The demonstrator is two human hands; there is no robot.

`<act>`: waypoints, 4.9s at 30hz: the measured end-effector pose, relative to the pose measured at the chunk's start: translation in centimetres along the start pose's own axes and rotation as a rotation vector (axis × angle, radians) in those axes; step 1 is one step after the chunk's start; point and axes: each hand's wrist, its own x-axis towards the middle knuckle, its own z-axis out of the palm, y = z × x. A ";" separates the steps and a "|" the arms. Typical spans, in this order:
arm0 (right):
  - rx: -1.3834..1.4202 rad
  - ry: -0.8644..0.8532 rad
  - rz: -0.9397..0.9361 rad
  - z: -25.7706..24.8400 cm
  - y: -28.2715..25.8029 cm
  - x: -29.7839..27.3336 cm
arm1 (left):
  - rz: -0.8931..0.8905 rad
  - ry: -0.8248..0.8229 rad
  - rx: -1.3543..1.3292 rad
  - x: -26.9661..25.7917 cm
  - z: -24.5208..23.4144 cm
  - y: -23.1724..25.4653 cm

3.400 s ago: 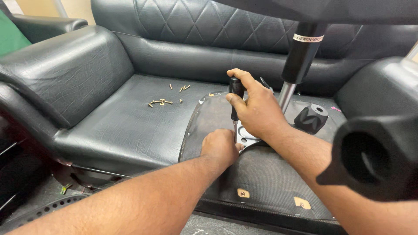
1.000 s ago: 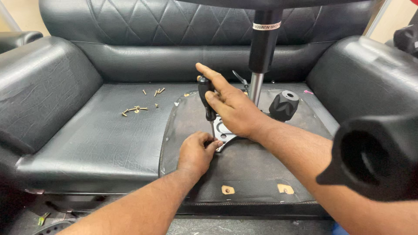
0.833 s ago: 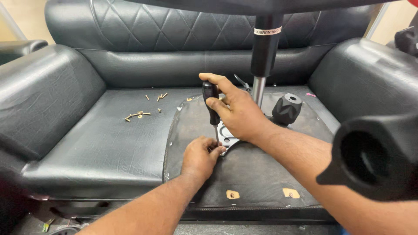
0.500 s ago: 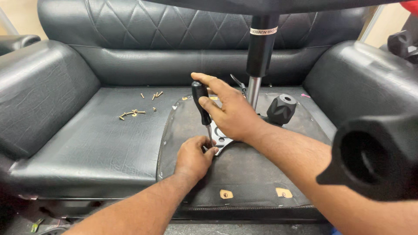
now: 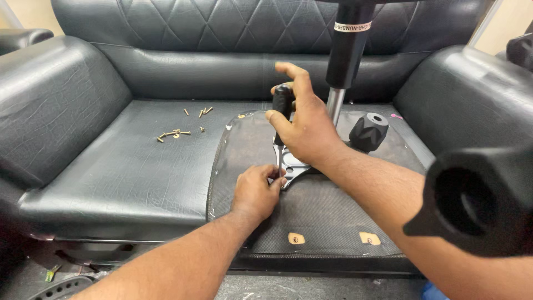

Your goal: The person uses a screwdriver to fasten a metal bracket onto a black upholstered seat base, then repositions the bracket and continues tightening additional screws. Screws and washers are visible on the seat surface.

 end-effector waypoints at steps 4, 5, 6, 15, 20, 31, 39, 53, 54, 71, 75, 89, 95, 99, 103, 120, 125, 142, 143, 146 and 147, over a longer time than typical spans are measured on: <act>0.210 -0.184 -0.047 -0.6 0.3 0.1 | 0.046 0.008 0.025 0.0 0.0 0.0; 0.283 -0.184 -0.014 -0.7 0.1 0.2 | 0.052 0.009 0.027 0.0 0.0 0.0; 0.357 -0.184 0.018 -0.9 -0.1 0.3 | 0.031 0.007 0.034 0.0 0.0 0.0; -0.264 -0.051 0.220 -0.8 -2.1 -0.4 | 0.090 0.070 0.048 -0.2 0.2 -0.3; 0.099 -0.065 -0.239 -1.3 -0.6 -0.4 | 0.176 0.094 0.101 -0.2 0.3 -0.5; -0.346 -0.051 0.275 -1.5 -1.7 -0.8 | 0.046 0.062 0.026 -0.4 -0.1 0.5; 0.112 -0.102 -0.028 -0.9 -1.4 -1.2 | 0.172 0.097 0.023 -0.5 0.2 0.0; 0.350 -0.190 0.036 -1.3 -0.5 -1.0 | 0.146 0.104 0.036 -0.1 0.8 -0.8; 0.209 -0.154 0.102 -1.5 -0.5 -1.2 | 0.158 0.091 0.036 -0.2 0.9 -0.7; 0.192 -0.042 0.138 -0.5 0.3 -0.7 | 0.115 0.044 0.001 -0.6 -0.4 1.0; -0.244 0.126 -0.108 0.4 0.3 -1.6 | 0.123 0.053 -0.017 -0.7 0.0 0.5; -0.063 -0.020 0.203 -0.5 0.4 -0.7 | 0.059 -0.006 -0.025 -0.5 -0.5 1.2; 0.101 -0.073 -0.165 -1.6 1.2 -1.0 | 0.084 0.022 0.024 -0.2 -0.2 0.9; 0.442 -0.088 0.029 -0.7 0.8 -2.5 | 0.183 0.053 -0.035 -0.5 0.0 0.1; -0.016 0.021 0.256 -0.5 0.0 -1.5 | 0.174 0.055 -0.070 -0.5 0.1 0.8; -0.066 -0.087 0.093 0.2 -0.4 -1.7 | 0.053 -0.017 -0.009 -0.7 -1.0 1.6; -0.101 -0.100 0.071 -0.3 0.4 -1.6 | 0.125 0.006 0.007 -0.6 -0.5 1.0; -0.100 -0.116 0.088 -0.1 0.9 -1.4 | 0.175 0.104 -0.001 -0.5 0.4 -0.1; -0.022 -0.142 0.016 0.0 1.1 -1.5 | 0.186 0.093 0.000 -0.4 0.4 -0.1; 0.183 -0.182 -0.031 0.3 1.8 -1.9 | 0.110 0.071 -0.023 -0.2 0.3 0.1; 0.231 -0.172 0.066 0.4 2.0 -2.0 | 0.101 0.064 -0.026 -0.3 0.3 0.2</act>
